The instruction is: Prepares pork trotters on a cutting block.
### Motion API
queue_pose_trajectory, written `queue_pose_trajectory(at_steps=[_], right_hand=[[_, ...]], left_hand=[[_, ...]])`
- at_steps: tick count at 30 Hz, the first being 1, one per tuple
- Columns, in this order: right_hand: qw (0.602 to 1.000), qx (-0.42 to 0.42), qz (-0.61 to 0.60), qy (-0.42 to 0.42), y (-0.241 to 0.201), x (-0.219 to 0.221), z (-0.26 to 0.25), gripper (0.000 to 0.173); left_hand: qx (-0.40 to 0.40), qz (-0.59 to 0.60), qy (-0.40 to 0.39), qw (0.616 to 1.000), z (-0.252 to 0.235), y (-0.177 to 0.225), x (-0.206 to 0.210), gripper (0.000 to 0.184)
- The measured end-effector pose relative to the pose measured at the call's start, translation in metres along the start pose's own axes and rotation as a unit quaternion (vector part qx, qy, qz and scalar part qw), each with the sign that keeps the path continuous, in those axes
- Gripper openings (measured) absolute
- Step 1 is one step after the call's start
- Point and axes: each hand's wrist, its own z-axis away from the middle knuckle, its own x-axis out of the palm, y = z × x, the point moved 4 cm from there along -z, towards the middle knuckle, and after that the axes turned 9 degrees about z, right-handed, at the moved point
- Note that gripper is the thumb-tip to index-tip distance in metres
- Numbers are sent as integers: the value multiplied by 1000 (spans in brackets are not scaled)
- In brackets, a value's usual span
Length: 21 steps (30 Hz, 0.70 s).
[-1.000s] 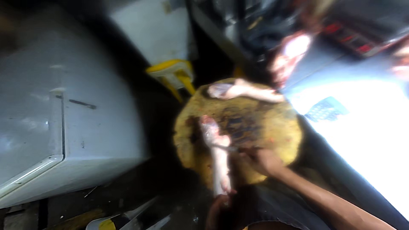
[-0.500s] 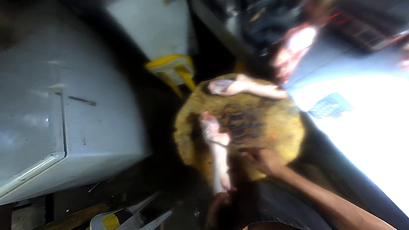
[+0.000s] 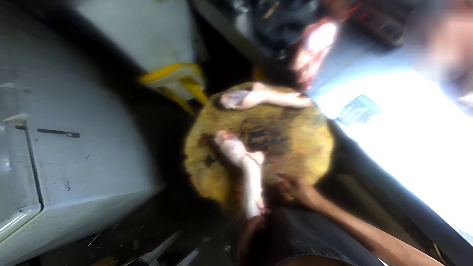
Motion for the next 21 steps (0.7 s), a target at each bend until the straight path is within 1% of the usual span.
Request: queue_pose_trajectory(at_steps=[3, 5, 7, 9, 11, 13, 15, 19, 21], right_hand=[[999, 40, -2, 21, 18, -2, -8, 45], [999, 29, -9, 29, 20, -2, -6, 44], [999, 8, -32, 19, 15, 2, 3, 42], [998, 21, -49, 15, 18, 6, 3, 42], [997, 39, -55, 29, 22, 5, 0, 42], [998, 13, -53, 30, 17, 4, 4, 42], [999, -21, -40, 15, 10, 6, 9, 41], [999, -7, 23, 42, 17, 1, -5, 47], [997, -25, 59, 49, 14, -4, -9, 49]], left_hand=[[3, -36, 20, 999, 4, 11, 9, 30], [6, -31, 13, 999, 3, 10, 10, 29], [5, -29, 4, 1000, 0, 8, 6, 28], [-1, -47, 0, 999, -2, 9, 5, 31], [4, -53, -4, 999, -5, 9, 3, 35], [10, -62, -3, 998, -5, 9, 5, 38], [10, -71, -1, 997, -5, 10, 5, 38], [9, -105, 8, 994, -2, 16, 10, 46], [8, -106, 11, 994, -1, 17, 11, 45]])
